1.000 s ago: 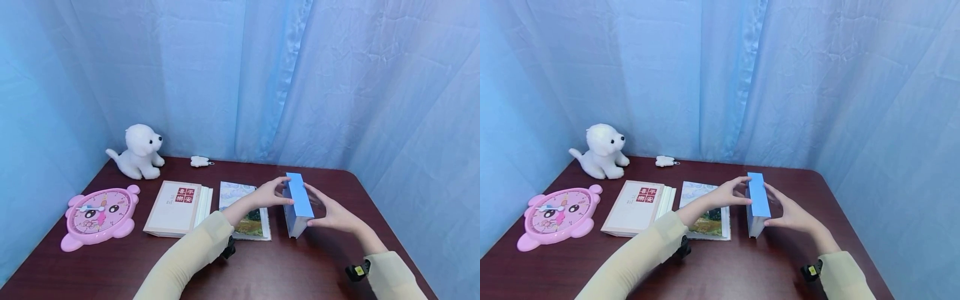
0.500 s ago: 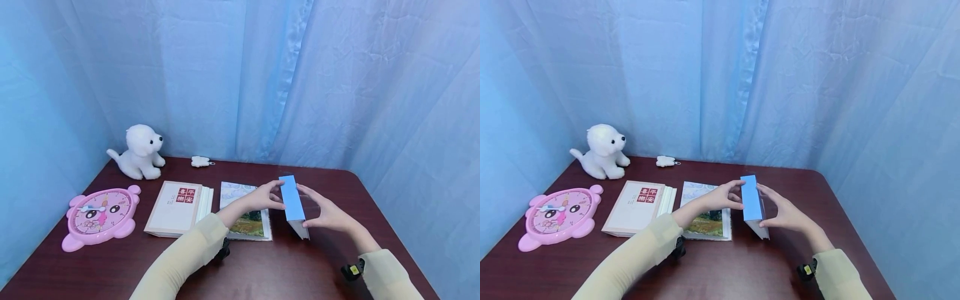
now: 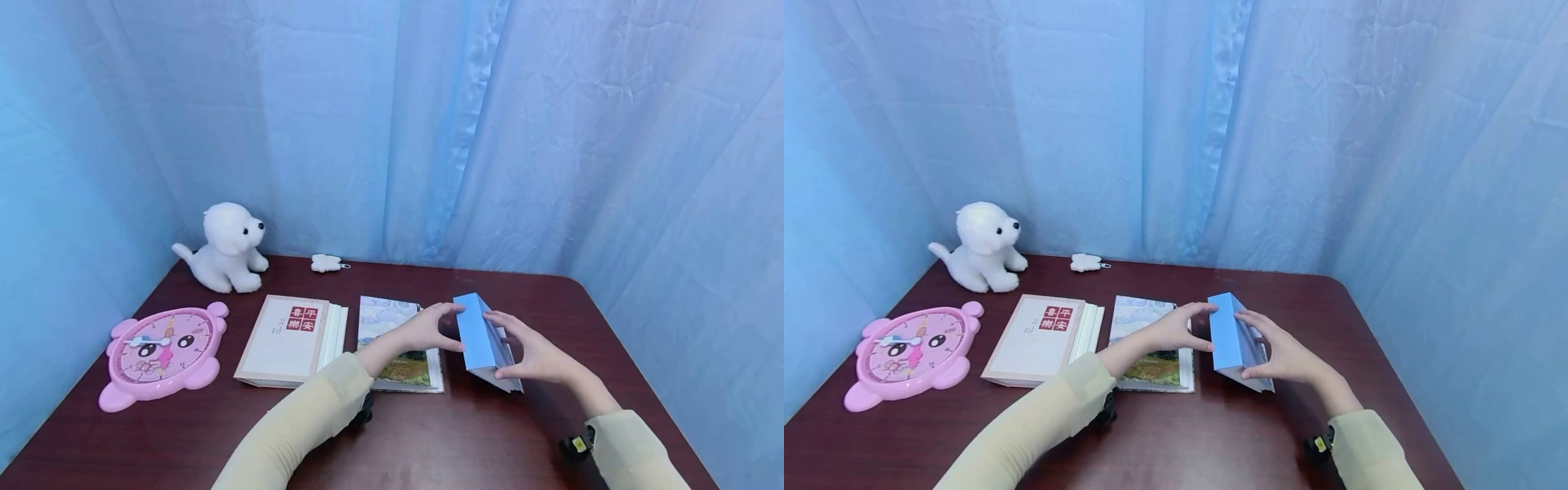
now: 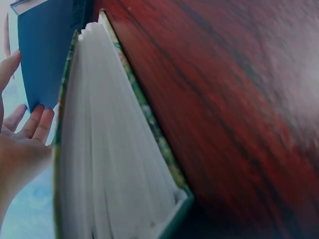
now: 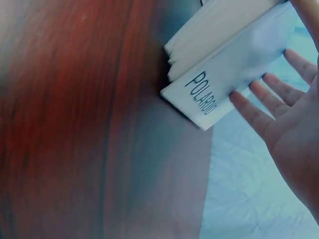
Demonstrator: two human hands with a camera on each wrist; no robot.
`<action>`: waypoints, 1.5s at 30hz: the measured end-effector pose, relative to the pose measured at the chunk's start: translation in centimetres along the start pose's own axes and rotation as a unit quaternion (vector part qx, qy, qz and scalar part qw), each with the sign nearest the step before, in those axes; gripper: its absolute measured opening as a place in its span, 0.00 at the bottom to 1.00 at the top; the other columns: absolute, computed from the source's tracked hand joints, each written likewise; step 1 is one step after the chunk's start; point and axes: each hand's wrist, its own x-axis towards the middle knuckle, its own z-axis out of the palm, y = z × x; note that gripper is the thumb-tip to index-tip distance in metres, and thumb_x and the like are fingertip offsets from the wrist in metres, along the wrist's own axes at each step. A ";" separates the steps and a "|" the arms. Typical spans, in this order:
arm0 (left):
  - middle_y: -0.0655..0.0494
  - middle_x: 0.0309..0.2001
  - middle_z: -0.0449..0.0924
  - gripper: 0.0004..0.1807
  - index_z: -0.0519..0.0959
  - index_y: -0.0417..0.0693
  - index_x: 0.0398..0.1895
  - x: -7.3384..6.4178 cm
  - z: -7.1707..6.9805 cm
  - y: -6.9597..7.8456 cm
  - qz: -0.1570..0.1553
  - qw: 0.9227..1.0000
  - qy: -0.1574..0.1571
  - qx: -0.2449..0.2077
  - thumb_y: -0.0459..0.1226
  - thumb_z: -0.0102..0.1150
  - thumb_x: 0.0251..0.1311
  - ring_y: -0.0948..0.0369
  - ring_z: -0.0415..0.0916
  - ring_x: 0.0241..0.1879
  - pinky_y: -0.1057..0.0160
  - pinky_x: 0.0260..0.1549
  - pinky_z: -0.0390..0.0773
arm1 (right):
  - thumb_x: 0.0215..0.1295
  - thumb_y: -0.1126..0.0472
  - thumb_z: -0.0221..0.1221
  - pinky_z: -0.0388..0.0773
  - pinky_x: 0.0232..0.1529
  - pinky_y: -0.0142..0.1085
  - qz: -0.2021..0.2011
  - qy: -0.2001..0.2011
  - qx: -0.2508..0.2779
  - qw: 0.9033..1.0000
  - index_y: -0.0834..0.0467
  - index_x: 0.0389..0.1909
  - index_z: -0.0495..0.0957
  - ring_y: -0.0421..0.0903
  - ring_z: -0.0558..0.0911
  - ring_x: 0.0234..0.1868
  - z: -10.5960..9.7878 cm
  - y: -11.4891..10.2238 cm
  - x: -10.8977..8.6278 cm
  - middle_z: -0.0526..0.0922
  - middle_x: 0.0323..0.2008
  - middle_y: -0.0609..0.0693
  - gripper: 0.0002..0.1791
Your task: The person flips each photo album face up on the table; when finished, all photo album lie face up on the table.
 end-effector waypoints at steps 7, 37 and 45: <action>0.55 0.69 0.61 0.44 0.59 0.53 0.71 -0.2 0.1 -0.8 0.010 0.998 -0.029 0.046 0.48 0.68 0.52 0.58 0.61 0.67 0.59 0.61 0.67 | 0.44 0.43 0.72 0.71 0.49 0.59 -0.012 -0.016 -0.061 0.998 0.53 0.72 0.55 0.57 0.59 0.66 0.2 0.9 -0.6 0.53 0.71 0.59 0.55; 0.61 0.68 0.63 0.47 0.54 0.59 0.73 0.3 1.2 -1.0 -0.009 0.957 -0.116 0.267 0.50 0.68 0.51 0.61 0.60 0.67 0.53 0.64 0.58 | 0.43 0.39 0.71 0.66 0.50 0.57 -0.025 -0.042 -0.091 0.995 0.49 0.68 0.64 0.59 0.55 0.67 0.2 1.8 -0.8 0.56 0.70 0.57 0.49; 0.62 0.69 0.61 0.45 0.56 0.60 0.73 0.0 1.3 -0.7 -0.003 0.957 -0.119 0.266 0.49 0.68 0.52 0.62 0.57 0.68 0.53 0.65 0.57 | 0.44 0.38 0.70 0.65 0.51 0.60 -0.012 -0.046 -0.103 0.993 0.48 0.66 0.67 0.60 0.54 0.67 0.0 1.8 -1.0 0.57 0.70 0.57 0.46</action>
